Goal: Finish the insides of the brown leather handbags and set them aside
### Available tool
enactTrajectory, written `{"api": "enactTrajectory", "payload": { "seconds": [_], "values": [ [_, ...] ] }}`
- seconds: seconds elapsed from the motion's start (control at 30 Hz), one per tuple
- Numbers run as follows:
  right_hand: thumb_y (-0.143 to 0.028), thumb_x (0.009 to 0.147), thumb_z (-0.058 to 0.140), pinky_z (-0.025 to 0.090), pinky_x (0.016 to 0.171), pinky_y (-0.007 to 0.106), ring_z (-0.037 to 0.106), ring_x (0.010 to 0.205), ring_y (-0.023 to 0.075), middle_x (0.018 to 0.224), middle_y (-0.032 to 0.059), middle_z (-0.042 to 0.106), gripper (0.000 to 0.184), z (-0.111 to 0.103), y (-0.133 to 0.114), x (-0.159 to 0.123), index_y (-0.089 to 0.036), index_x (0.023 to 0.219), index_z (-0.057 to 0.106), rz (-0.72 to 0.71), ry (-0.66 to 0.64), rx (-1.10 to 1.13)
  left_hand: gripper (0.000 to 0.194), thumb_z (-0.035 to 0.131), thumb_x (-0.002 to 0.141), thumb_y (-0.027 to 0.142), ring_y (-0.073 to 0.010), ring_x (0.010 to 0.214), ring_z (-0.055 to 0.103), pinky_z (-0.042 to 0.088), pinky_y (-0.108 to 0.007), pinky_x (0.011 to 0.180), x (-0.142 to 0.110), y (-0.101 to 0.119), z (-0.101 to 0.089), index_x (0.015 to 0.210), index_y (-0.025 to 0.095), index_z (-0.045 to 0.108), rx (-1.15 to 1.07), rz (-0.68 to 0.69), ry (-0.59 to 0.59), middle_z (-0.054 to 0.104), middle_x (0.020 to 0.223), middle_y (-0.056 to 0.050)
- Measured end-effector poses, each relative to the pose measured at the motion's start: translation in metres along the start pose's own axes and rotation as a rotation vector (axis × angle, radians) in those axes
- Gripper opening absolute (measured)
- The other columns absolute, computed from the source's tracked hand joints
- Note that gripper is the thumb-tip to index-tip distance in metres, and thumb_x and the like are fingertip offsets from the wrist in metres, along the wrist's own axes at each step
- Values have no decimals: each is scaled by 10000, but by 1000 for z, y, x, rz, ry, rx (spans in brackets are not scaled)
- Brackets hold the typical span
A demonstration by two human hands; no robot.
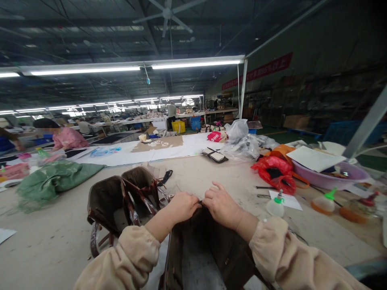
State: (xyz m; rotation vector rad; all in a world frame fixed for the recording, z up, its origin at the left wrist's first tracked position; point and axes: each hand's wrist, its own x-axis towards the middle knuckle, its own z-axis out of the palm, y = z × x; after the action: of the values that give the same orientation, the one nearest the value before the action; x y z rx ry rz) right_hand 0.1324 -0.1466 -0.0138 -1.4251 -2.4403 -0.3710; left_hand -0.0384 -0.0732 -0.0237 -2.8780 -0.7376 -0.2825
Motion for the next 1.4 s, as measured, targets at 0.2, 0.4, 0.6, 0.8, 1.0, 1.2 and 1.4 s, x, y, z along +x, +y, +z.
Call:
{"api": "enactTrajectory", "payload": {
  "seconds": [0.2,0.4,0.6,0.8,1.0,1.2,1.4],
  "values": [
    [-151,789,437,154,1008,442,462,792,171,737,33,547,177,2,4,0,-192,746,604,-79,-32,-15,314,390,849,358,-167,633,593,449,-263,627,0,2,-2,730,165,607,9,-35,-43,629,662,-61],
    [-155,783,472,181,1003,459,480,793,171,698,25,558,177,5,5,-2,-200,711,627,-143,-52,66,241,427,830,314,-163,632,590,444,-255,606,0,1,-2,739,170,597,16,-12,-37,629,682,-48],
    [-206,741,586,438,730,263,538,772,130,893,30,573,268,4,9,-17,-223,1008,598,76,66,572,140,468,811,246,-146,708,572,437,-247,656,-4,0,-4,845,181,587,-105,-6,66,613,756,-25],
    [-165,653,636,475,677,272,562,705,108,993,28,554,706,7,6,-28,-243,1287,334,409,86,786,175,413,846,219,-129,754,524,423,-248,673,-10,2,-11,859,198,586,-125,93,220,549,838,-32],
    [-199,738,593,431,740,250,554,803,131,879,6,584,144,2,-4,-20,-240,869,636,314,170,473,206,419,849,235,-124,715,498,421,-253,652,-12,0,-8,804,182,613,-83,117,261,525,774,-31],
    [-274,756,603,383,810,286,525,811,148,797,13,588,84,1,-13,-7,-239,795,669,276,133,237,206,443,836,230,-144,752,481,422,-277,696,-8,2,-9,742,182,620,-47,117,283,522,734,-30],
    [-241,811,517,205,989,413,503,841,151,807,13,583,151,8,-14,1,-241,763,659,301,42,89,177,468,805,180,-141,743,485,403,-329,834,-4,0,-5,715,184,620,-89,140,268,531,703,-19]
  ]
}}
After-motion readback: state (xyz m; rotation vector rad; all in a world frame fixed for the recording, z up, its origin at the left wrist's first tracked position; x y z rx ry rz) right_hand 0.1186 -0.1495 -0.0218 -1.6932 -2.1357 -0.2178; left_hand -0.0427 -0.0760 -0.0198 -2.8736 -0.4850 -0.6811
